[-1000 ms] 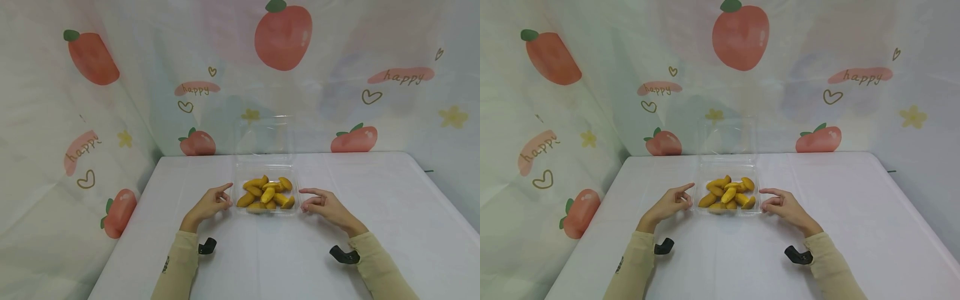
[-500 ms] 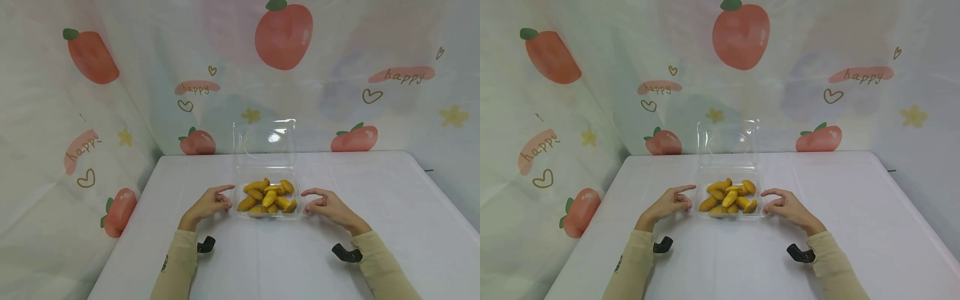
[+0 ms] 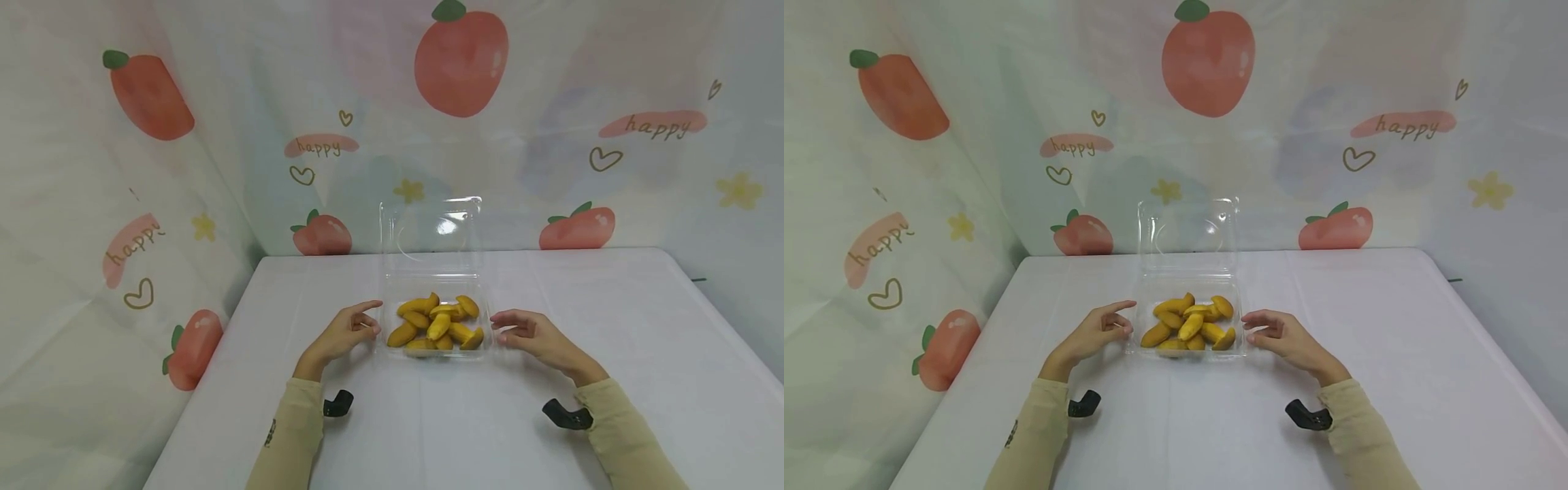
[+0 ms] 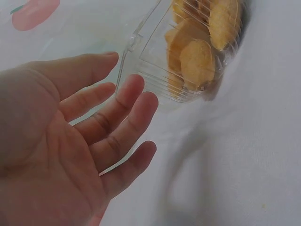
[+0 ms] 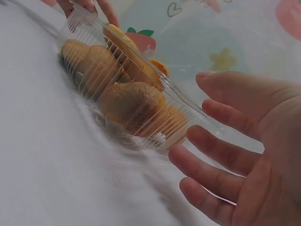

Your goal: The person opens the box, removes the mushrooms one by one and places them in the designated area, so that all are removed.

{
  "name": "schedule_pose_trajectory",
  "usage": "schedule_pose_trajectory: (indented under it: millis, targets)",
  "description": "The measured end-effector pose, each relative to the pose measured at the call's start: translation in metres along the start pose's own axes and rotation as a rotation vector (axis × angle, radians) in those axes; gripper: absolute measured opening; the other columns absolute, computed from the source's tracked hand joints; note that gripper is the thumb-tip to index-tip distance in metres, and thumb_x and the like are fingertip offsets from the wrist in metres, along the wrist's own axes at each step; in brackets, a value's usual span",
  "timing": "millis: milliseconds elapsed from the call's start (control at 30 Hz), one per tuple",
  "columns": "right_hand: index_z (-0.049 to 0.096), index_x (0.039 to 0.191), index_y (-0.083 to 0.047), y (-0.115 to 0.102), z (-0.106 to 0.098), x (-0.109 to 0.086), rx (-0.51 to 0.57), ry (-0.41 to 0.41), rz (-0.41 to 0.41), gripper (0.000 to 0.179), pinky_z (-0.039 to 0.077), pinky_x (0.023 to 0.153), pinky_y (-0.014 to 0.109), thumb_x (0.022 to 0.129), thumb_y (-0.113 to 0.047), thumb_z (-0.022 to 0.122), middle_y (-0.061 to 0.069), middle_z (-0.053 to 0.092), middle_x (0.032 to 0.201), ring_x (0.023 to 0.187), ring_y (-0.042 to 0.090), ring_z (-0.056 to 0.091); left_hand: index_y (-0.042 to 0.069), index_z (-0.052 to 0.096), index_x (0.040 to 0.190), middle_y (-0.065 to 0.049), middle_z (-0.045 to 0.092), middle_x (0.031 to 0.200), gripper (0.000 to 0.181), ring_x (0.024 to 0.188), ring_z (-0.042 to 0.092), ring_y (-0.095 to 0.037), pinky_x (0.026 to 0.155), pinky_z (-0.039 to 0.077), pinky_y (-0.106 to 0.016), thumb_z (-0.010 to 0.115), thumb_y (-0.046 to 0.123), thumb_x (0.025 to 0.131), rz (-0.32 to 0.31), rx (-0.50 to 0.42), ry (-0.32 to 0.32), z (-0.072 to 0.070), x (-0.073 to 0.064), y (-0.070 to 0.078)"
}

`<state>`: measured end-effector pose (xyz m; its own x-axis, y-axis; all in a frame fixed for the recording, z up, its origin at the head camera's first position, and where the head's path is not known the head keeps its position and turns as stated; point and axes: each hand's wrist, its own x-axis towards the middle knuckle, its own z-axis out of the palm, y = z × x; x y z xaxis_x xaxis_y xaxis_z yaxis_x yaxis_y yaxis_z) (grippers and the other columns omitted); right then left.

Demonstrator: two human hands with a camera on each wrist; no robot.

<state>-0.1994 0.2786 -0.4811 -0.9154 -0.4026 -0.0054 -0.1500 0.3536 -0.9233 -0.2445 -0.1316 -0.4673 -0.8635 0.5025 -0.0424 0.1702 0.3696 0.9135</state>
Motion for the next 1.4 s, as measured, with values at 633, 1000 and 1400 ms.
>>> schedule_pose_trajectory:
  millis: [633,1000,1400]
  targets:
    - [0.049,0.142,0.004,-0.032,-0.012,0.003,-0.105,0.225,0.016,0.047,0.049,0.087,0.01,0.105,-0.023,0.056,0.028,0.051,0.144,0.103,-0.015,0.056,-0.002,0.043,0.151,-0.019,0.069,0.1,0.06,0.08,0.06,-0.008,0.076,0.051,-0.021,0.064,0.002,0.095,0.015,-0.017,0.04,-0.002,0.006,-0.004]
    - [0.052,0.14,0.002,-0.059,0.002,0.015,-0.129,0.274,-0.048,0.042,0.046,0.089,0.007,0.106,-0.022,0.053,0.023,0.055,0.14,0.109,-0.009,0.054,-0.002,0.042,0.151,-0.018,0.069,0.098,0.06,0.078,0.059,-0.007,0.075,0.05,-0.02,0.064,0.002,0.095,0.002,-0.033,0.041,-0.004,0.004,-0.004]
    - [0.054,0.137,0.002,-0.064,0.027,0.02,-0.151,0.207,-0.1,0.037,0.044,0.093,0.011,0.105,-0.016,0.053,0.024,0.058,0.136,0.125,0.043,0.057,0.0,0.043,0.152,-0.021,0.068,0.1,0.06,0.08,0.06,-0.009,0.075,0.05,-0.02,0.064,0.003,0.096,-0.014,-0.044,0.029,0.001,0.003,-0.008]
